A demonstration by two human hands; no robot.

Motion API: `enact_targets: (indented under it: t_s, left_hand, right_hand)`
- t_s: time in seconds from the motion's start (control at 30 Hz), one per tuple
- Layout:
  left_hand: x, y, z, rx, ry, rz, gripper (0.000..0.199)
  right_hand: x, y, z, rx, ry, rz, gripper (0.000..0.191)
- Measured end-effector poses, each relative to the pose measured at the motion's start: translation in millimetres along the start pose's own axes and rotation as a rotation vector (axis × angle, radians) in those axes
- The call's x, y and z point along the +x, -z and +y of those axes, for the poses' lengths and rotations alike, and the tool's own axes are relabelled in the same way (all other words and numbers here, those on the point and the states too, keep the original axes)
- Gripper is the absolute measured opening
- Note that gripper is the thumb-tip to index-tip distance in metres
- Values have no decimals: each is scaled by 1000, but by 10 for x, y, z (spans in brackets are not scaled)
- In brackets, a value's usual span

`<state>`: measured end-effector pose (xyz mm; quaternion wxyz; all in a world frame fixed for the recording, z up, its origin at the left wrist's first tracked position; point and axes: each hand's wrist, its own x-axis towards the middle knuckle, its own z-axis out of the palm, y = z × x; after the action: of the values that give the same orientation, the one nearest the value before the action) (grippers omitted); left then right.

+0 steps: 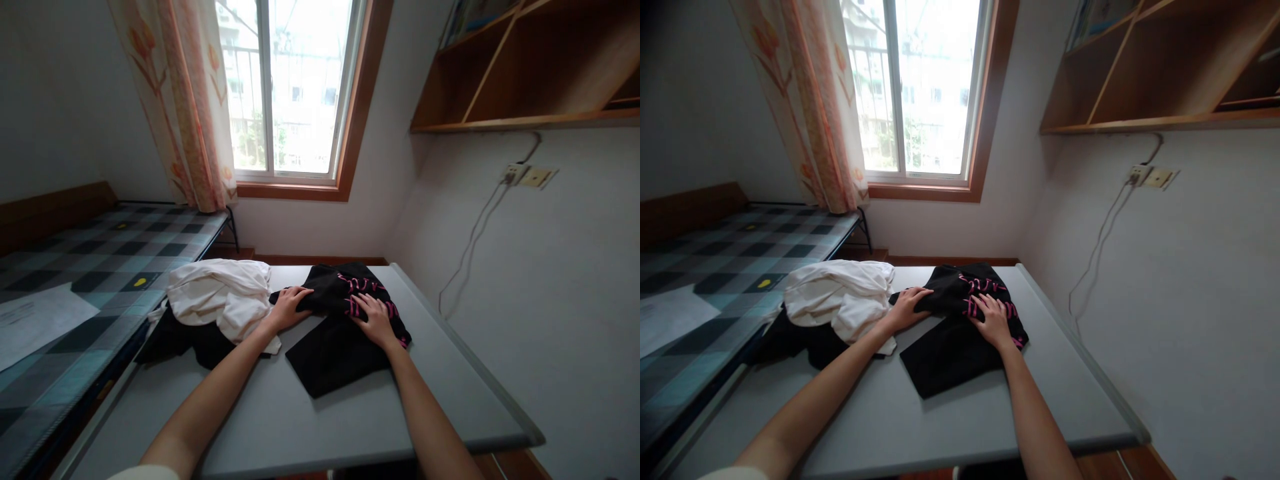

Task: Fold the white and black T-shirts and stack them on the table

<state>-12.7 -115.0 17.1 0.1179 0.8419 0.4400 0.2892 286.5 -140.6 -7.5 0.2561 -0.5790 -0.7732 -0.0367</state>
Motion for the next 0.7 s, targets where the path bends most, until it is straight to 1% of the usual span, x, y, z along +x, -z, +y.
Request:
enact_targets:
  t_s: [0.3, 0.37, 0.43, 0.5, 0.6, 0.63, 0.67, 0.7]
  left_hand:
    - [-8, 0, 0, 3, -9, 5, 55]
    - [-5, -9, -7, 5, -14, 0, 55]
    - [-1, -19, -6, 14, 0, 23, 52]
    - [4, -22, 6, 42, 55, 122, 48]
    - [23, -4, 29, 88, 208, 365, 44]
    - [35, 7, 34, 82, 257, 420, 41]
    - [51, 18, 38, 58, 300, 445, 37]
    - [70, 28, 40, 14, 334, 441, 33]
  right_hand:
    - [5, -5, -10, 33, -13, 7, 50]
    - [9, 8, -13, 51, -15, 9, 46]
    - [19, 34, -15, 84, -31, 4, 40]
    - [37, 71, -23, 119, -106, 3, 37]
    - [86, 124, -67, 237, -324, 20, 47]
    - [110, 136, -91, 329, -400, 34, 52]
    - [137, 144, -117, 453, -478, 65, 54]
    - [167, 152, -142, 603, -558, 115, 56]
